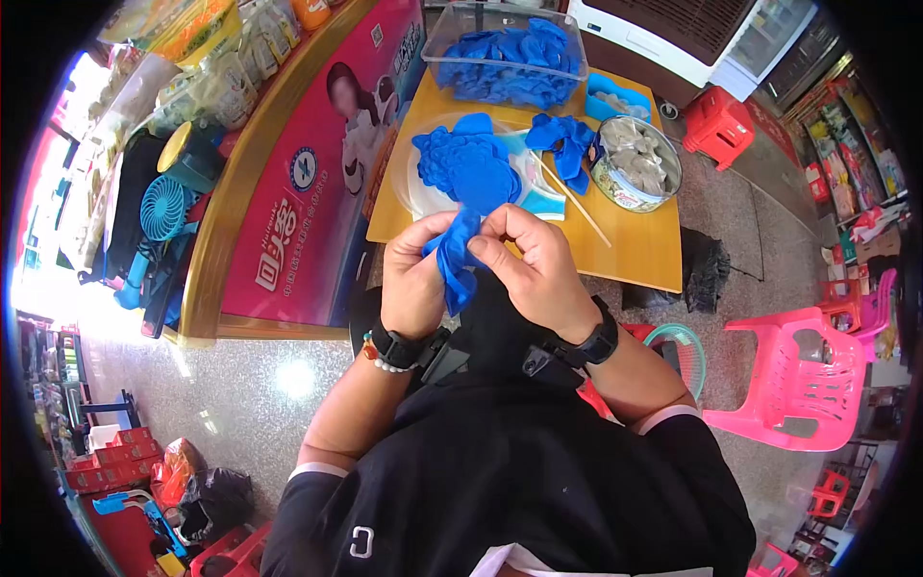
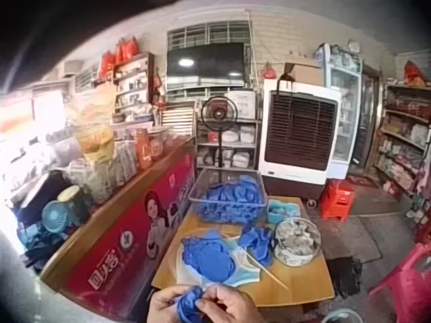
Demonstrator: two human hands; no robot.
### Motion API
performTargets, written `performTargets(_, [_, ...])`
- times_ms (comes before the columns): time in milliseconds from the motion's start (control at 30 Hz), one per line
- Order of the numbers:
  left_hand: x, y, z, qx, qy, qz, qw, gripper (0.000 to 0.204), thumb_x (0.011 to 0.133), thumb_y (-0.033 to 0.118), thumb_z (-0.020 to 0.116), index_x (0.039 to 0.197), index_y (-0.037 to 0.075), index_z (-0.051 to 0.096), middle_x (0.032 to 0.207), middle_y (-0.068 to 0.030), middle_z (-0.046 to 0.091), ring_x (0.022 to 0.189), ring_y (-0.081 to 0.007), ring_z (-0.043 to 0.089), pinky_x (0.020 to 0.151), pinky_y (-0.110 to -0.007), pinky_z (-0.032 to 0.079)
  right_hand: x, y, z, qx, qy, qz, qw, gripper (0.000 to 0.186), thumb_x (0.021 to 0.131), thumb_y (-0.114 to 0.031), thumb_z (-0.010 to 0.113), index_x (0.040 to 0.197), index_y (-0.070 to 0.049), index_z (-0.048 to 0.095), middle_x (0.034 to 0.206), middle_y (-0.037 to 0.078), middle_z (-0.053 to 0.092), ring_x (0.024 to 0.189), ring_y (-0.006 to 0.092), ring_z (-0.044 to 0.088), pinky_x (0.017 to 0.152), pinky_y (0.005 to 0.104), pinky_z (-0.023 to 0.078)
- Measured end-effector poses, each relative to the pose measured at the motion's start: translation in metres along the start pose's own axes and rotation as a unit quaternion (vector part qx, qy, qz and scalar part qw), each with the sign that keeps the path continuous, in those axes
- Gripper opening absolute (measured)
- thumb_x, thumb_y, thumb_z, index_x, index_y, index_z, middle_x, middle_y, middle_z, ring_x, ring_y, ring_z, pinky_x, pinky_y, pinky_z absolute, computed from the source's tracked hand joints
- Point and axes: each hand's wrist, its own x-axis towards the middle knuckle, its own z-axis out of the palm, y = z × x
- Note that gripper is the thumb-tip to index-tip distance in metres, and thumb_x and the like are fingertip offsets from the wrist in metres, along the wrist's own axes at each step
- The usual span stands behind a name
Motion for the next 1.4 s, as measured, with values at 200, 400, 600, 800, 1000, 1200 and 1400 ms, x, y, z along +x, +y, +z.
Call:
performTargets(200, [0.004, 0.003, -0.003, -0.066, -0.043, -0.019, 0.997, 0.015, 0.09, 0.009, 0.059, 0.103, 0.002, 0.058, 0.096, -0.0048, 0.064, 0.086, -0.0103, 0.062, 0.076, -0.022, 0.049, 0.003, 0.005, 0.003, 0.083, -0.073, 0.09, 0.99, 0.015, 0.087, -0.007, 0.064, 0.079, -0.002, 0.053, 0.072, -0.002, 0.052, 0.066, 0.005, 0.046, 0.06, 0.0209, 0.039])
performTargets(400, [0.012, 0.003, -0.003, 0.2, 0.055, 0.068, 0.976, 0.009, 0.089, 0.006, 0.052, 0.097, 0.003, 0.056, 0.09, 0.0001, 0.056, 0.079, -0.0073, 0.054, 0.072, -0.019, 0.043, 0.002, 0.0, 0.007, 0.023, -0.048, 0.014, 0.998, 0.026, 0.077, -0.015, 0.078, 0.082, -0.004, 0.055, 0.079, -0.001, 0.05, 0.07, 0.0083, 0.045, 0.062, 0.0232, 0.039])
performTargets(600, [0.003, 0.007, 0.005, 0.226, 0.02, 0.089, 0.97, 0.01, 0.084, -0.002, 0.05, 0.091, 0.001, 0.057, 0.098, -0.0033, 0.048, 0.091, -0.0123, 0.047, 0.08, -0.024, 0.038, 0.011, 0.014, -0.006, -0.066, -0.005, -0.019, 0.998, 0.009, 0.083, -0.002, 0.064, 0.078, 0.001, 0.056, 0.074, 0.005, 0.052, 0.065, 0.0136, 0.05, 0.059, 0.0257, 0.04])
performTargets(800, [-0.007, 0.008, 0.005, -0.113, -0.106, -0.162, 0.975, 0.019, 0.091, 0.012, 0.056, 0.107, 0.003, 0.059, 0.106, -0.0035, 0.055, 0.096, -0.0134, 0.053, 0.083, -0.031, 0.043, 0.012, 0.029, -0.02, -0.041, -0.002, -0.022, 0.999, 0.008, 0.082, -0.001, 0.066, 0.081, 0.001, 0.058, 0.073, 0.007, 0.056, 0.062, 0.0143, 0.055, 0.059, 0.0266, 0.044])
performTargets(1000, [-0.006, 0.002, -0.002, -0.212, -0.092, -0.23, 0.945, 0.016, 0.094, 0.018, 0.057, 0.105, 0.008, 0.063, 0.098, 0.0017, 0.061, 0.089, -0.0087, 0.056, 0.081, -0.029, 0.046, 0.005, 0.032, -0.01, -0.014, 0.03, 0.031, 0.999, 0.009, 0.083, -0.005, 0.067, 0.083, -0.002, 0.058, 0.075, 0.004, 0.059, 0.064, 0.0101, 0.053, 0.059, 0.0247, 0.043])
performTargets(1200, [0.0, 0.009, 0.004, -0.165, -0.018, -0.162, 0.973, 0.017, 0.096, 0.019, 0.055, 0.101, 0.006, 0.064, 0.094, 0.0017, 0.06, 0.085, -0.0075, 0.055, 0.079, -0.025, 0.045, 0.004, 0.009, -0.01, -0.061, 0.087, -0.051, 0.993, 0.011, 0.079, -0.008, 0.07, 0.083, -0.003, 0.061, 0.077, 0.004, 0.063, 0.062, 0.0127, 0.054, 0.056, 0.0265, 0.042])
performTargets(1400, [-0.006, 0.007, 0.006, 0.121, -0.059, 0.01, 0.991, 0.022, 0.096, 0.009, 0.052, 0.111, -0.001, 0.063, 0.111, -0.0044, 0.052, 0.098, -0.0131, 0.051, 0.087, -0.027, 0.042, 0.002, 0.007, -0.01, -0.139, 0.059, -0.081, 0.985, 0.015, 0.078, -0.002, 0.07, 0.092, -0.001, 0.063, 0.085, 0.007, 0.062, 0.07, 0.0151, 0.054, 0.063, 0.0265, 0.043])
